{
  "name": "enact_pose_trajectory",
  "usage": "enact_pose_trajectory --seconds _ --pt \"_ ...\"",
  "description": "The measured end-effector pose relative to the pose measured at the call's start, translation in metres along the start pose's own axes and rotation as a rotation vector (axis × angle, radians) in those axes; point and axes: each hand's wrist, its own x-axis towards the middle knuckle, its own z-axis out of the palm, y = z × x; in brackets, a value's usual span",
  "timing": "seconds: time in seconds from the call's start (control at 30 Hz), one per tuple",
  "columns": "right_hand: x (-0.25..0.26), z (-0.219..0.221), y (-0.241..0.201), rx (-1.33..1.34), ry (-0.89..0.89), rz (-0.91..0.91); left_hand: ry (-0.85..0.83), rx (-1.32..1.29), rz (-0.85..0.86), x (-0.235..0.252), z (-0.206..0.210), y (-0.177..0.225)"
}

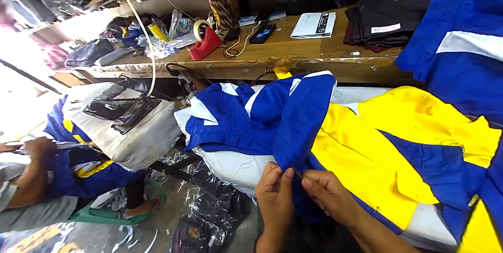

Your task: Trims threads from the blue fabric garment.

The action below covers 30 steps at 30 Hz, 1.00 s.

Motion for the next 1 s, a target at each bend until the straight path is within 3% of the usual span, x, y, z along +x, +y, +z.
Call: enact_pose_trajectory --seconds 0.2,0.63,1.0 --pt "0.002 0.002 -0.011 0.246 -0.027 0.215 0.003 0.154 0.131 -0.001 -0.001 -0.005" --pt "0.001 0.002 -0.003 0.196 -0.103 0.131 0.05 -0.033 -0.015 -0.003 0.005 -0.006" --pt "0.004 0.007 -0.003 0.345 -0.055 0.227 -0.005 -0.136 -0.045 -0.004 0.002 -0.012"
